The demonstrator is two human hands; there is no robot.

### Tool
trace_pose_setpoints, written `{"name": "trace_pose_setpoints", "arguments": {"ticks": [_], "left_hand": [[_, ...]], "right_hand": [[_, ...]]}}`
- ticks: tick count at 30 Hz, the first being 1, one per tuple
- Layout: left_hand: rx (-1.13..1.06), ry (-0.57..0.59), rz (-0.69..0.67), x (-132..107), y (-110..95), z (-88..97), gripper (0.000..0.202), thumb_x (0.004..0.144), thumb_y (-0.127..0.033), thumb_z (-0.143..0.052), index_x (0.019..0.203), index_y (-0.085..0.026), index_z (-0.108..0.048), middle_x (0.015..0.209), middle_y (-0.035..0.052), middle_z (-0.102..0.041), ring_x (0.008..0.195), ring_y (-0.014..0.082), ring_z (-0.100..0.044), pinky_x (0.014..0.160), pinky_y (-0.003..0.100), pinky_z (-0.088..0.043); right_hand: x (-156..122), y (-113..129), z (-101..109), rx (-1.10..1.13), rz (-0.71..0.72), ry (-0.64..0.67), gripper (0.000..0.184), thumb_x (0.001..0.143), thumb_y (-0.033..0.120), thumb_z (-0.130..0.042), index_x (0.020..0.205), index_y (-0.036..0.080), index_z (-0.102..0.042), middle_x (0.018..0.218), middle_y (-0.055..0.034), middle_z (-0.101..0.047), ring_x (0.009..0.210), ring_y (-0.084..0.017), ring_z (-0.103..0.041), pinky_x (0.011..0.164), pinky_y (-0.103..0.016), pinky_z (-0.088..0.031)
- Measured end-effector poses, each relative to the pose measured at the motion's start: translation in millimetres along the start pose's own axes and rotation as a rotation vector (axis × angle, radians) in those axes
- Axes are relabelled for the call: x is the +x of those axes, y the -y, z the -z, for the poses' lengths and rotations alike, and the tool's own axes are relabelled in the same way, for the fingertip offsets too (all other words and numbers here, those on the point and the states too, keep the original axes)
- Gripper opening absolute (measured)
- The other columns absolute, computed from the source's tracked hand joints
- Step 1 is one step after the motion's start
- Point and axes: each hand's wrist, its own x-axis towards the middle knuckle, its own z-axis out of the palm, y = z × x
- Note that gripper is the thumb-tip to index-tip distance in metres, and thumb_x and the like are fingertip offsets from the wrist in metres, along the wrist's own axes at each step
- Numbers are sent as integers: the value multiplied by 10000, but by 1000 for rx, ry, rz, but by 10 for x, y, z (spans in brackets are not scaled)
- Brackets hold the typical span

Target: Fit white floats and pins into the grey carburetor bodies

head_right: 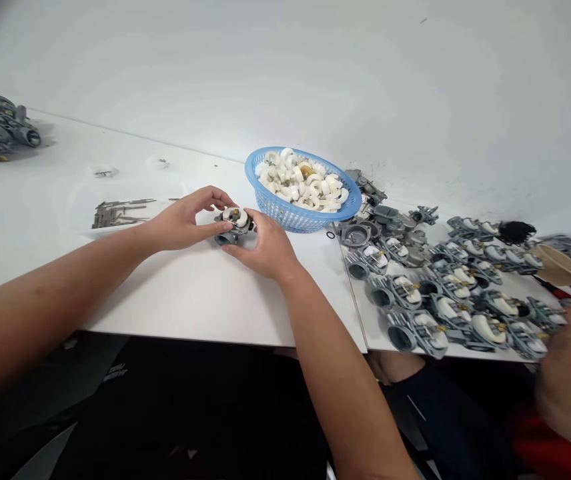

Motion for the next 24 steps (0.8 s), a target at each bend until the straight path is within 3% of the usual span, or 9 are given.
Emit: {"name": "trace_pose_setpoints", "arguments": {"ticks": [5,10,15,20,24], "left_hand": [[1,16,16,-9,-16,4,461,849,-500,-660,1218,-247,-548,1303,79,-606,1225,285,-557,927,396,-506],[37,33,-16,-5,-36,18,479,847,-545,-655,1227,-263,-573,1312,60,-621,1255,298,-549,1010,404,-476],[154,84,99,-10,-37,26,568,844,-640,-616,1315,-325,-575,1418,33,-578,1307,359,-503,915,376,-509],[234,118,162,-19,17,14,588,826,-678,-613,1342,-400,-570,1453,0,-550,1341,356,-483,987,396,-481],[258,138,171,-16,5,13,602,825,-688,-610,1357,-409,-560,1449,6,-553,1353,350,-469,987,394,-475]], "right_hand": [[-1,0,13,31,-5,22,701,760,480,-780,1342,193,-517,1338,-122,-592,1099,-260,-601,901,-402,-497],[-4,-2,23,88,-31,61,679,743,474,-788,1299,200,-511,1307,-103,-593,1115,-251,-578,915,-390,-488],[-3,1,25,142,-56,97,646,744,484,-785,1265,208,-520,1296,-106,-580,1185,-274,-547,953,-415,-479],[-9,8,42,224,-95,134,561,755,408,-757,1230,221,-524,1212,-73,-611,1067,-241,-600,842,-357,-511],[-22,-17,65,250,-111,154,615,714,453,-784,1211,227,-504,1189,-57,-615,1032,-237,-612,809,-350,-526]]}}
